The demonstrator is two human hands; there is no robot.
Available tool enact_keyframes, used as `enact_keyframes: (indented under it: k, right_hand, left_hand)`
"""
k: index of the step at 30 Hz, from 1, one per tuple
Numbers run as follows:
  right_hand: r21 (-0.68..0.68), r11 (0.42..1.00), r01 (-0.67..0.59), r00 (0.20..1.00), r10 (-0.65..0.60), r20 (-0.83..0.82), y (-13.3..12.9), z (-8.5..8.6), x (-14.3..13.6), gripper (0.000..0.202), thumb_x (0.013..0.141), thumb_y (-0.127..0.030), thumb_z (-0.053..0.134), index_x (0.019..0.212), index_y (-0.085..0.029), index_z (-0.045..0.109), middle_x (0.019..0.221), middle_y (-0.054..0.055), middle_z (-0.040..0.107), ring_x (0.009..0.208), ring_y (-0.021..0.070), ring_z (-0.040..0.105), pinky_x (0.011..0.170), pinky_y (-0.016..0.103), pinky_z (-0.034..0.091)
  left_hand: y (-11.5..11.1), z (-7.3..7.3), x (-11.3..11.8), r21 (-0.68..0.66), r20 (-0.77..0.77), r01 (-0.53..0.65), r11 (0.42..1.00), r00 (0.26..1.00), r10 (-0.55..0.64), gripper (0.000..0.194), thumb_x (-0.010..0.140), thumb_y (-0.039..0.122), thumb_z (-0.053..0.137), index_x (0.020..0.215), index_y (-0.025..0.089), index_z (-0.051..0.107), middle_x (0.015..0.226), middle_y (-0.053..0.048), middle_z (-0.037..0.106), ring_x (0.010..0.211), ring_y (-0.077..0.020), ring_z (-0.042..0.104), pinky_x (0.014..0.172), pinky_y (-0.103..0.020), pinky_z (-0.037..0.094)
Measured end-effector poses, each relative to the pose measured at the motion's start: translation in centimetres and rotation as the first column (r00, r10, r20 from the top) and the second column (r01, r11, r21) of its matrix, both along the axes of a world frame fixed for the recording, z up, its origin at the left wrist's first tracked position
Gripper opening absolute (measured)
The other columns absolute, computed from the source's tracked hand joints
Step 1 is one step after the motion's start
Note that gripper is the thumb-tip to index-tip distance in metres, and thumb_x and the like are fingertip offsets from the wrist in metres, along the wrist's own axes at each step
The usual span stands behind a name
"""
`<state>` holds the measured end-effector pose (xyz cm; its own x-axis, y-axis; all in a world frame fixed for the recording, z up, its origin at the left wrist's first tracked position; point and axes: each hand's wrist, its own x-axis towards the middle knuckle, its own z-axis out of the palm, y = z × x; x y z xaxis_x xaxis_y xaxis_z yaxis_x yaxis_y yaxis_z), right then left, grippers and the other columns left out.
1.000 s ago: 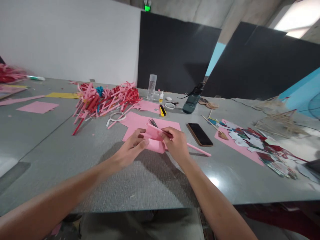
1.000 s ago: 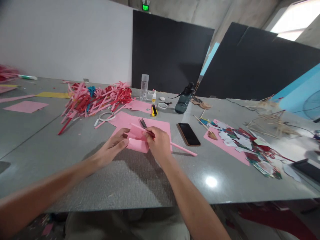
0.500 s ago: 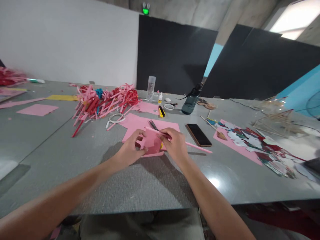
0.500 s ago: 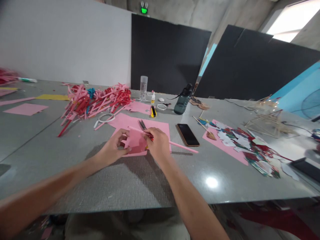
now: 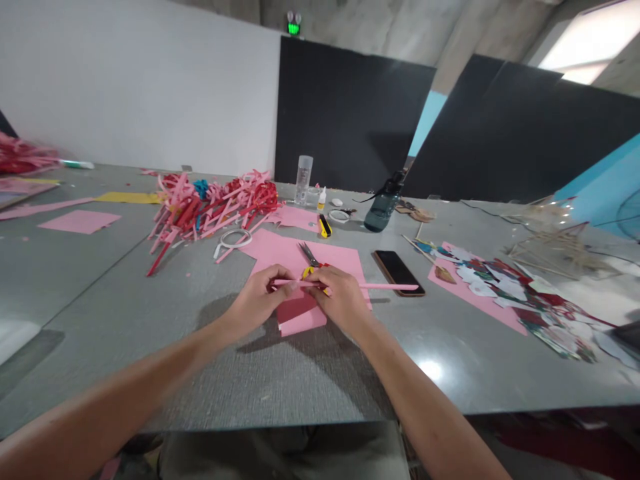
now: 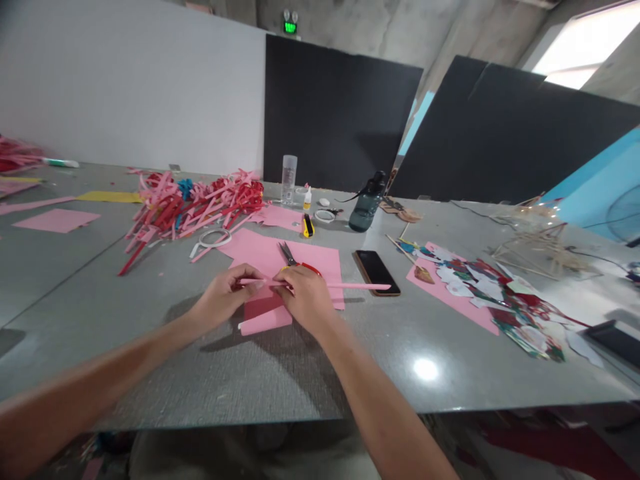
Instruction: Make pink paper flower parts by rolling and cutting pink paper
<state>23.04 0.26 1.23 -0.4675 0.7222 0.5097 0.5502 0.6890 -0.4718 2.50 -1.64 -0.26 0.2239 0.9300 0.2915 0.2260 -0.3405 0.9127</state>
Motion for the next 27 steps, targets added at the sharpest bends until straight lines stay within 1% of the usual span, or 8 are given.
enact_keyframes:
  k: [4, 7, 10, 14, 17, 21, 24, 27]
  right_hand:
    - [0.003, 1.000, 0.000, 1.000, 0.000, 0.004, -0.09, -0.07, -0.02, 0.014, 0.085, -0.010, 0.071, 0.093, -0.022, 0.071, 0.091, 0.004, 0.073, 0.085, 0.0198, 0.065, 0.077, 0.030, 0.047]
    - [0.001, 1.000, -0.028, 1.000, 0.028, -0.013, -0.15, -0.02, -0.02, 0.012, 0.088, -0.016, 0.071, 0.097, -0.022, 0.071, 0.094, 0.004, 0.074, 0.087, 0.0199, 0.066, 0.079, 0.031, 0.048]
    - [0.021, 0.998, -0.051, 0.999, 0.051, -0.010, -0.04, -0.03, -0.02, 0.011, 0.092, -0.020, 0.067, 0.102, -0.022, 0.072, 0.097, 0.006, 0.075, 0.090, 0.0202, 0.067, 0.082, 0.031, 0.049]
    - [0.041, 0.996, -0.079, 0.996, 0.078, 0.040, 0.25, -0.15, 0.07, 0.014, 0.097, -0.020, 0.058, 0.100, -0.019, 0.072, 0.097, 0.008, 0.075, 0.091, 0.0212, 0.068, 0.083, 0.032, 0.050]
    - [0.031, 0.995, -0.092, 0.993, 0.090, 0.083, 0.36, -0.22, 0.22, 0.017, 0.097, -0.015, 0.055, 0.099, -0.018, 0.072, 0.099, 0.009, 0.075, 0.093, 0.0214, 0.067, 0.083, 0.032, 0.050]
    - [0.007, 0.993, -0.115, 0.984, 0.113, 0.140, 0.32, -0.35, 0.40, 0.020, 0.098, -0.012, 0.052, 0.100, -0.019, 0.071, 0.100, 0.007, 0.074, 0.094, 0.0211, 0.066, 0.085, 0.032, 0.048]
    - [-0.003, 0.993, -0.116, 0.979, 0.115, 0.170, 0.34, -0.47, 0.44, 0.020, 0.099, -0.014, 0.051, 0.103, -0.019, 0.070, 0.102, 0.007, 0.074, 0.097, 0.0216, 0.066, 0.086, 0.033, 0.048]
    - [-0.010, 0.993, -0.116, 0.979, 0.116, 0.170, 0.40, -0.50, 0.39, 0.019, 0.099, -0.016, 0.051, 0.104, -0.020, 0.069, 0.102, 0.007, 0.074, 0.098, 0.0216, 0.066, 0.087, 0.033, 0.048]
  left_hand:
    - [-0.20, 0.26, 0.00, 0.046, -0.032, -0.034, 0.998, 0.999, 0.035, 0.013, 0.090, 0.031, 0.062, 0.095, 0.020, 0.068, 0.091, -0.001, 0.071, 0.084, -0.0150, 0.065, 0.076, -0.026, 0.049]
    - [-0.36, 0.37, -0.10, 0.100, -0.079, -0.053, 0.994, 0.995, 0.061, 0.013, 0.090, 0.027, 0.061, 0.097, 0.022, 0.070, 0.095, -0.001, 0.073, 0.087, -0.0152, 0.067, 0.079, -0.026, 0.051]
    - [-0.49, 0.46, -0.26, 0.130, -0.126, -0.082, 0.988, 0.987, 0.098, 0.015, 0.089, 0.025, 0.062, 0.101, 0.023, 0.070, 0.101, -0.002, 0.074, 0.091, -0.0159, 0.068, 0.082, -0.027, 0.052]
    - [-0.66, 0.75, -0.35, 0.145, -0.187, -0.091, 0.985, 0.975, 0.117, 0.019, 0.089, 0.027, 0.062, 0.106, 0.022, 0.070, 0.107, -0.004, 0.074, 0.097, -0.0186, 0.069, 0.086, -0.030, 0.052]
    - [-0.81, 0.97, -0.23, 0.135, -0.179, -0.055, 0.989, 0.981, 0.079, 0.020, 0.091, 0.026, 0.058, 0.107, 0.022, 0.070, 0.109, -0.005, 0.074, 0.098, -0.0197, 0.069, 0.086, -0.030, 0.052]
    - [-0.91, 0.84, -0.06, 0.116, -0.140, 0.023, 0.993, 0.990, -0.007, 0.020, 0.092, 0.022, 0.055, 0.103, 0.021, 0.071, 0.101, -0.005, 0.075, 0.091, -0.0195, 0.070, 0.080, -0.029, 0.052]
    - [-0.89, 0.49, 0.00, 0.128, -0.136, 0.026, 0.991, 0.991, -0.009, 0.019, 0.093, 0.024, 0.055, 0.103, 0.021, 0.071, 0.099, -0.005, 0.075, 0.088, -0.0193, 0.070, 0.079, -0.029, 0.052]
    - [-0.90, 0.28, 0.04, 0.136, -0.119, 0.033, 0.990, 0.993, -0.017, 0.017, 0.094, 0.029, 0.056, 0.100, 0.021, 0.069, 0.098, -0.005, 0.074, 0.087, -0.0195, 0.070, 0.077, -0.029, 0.051]
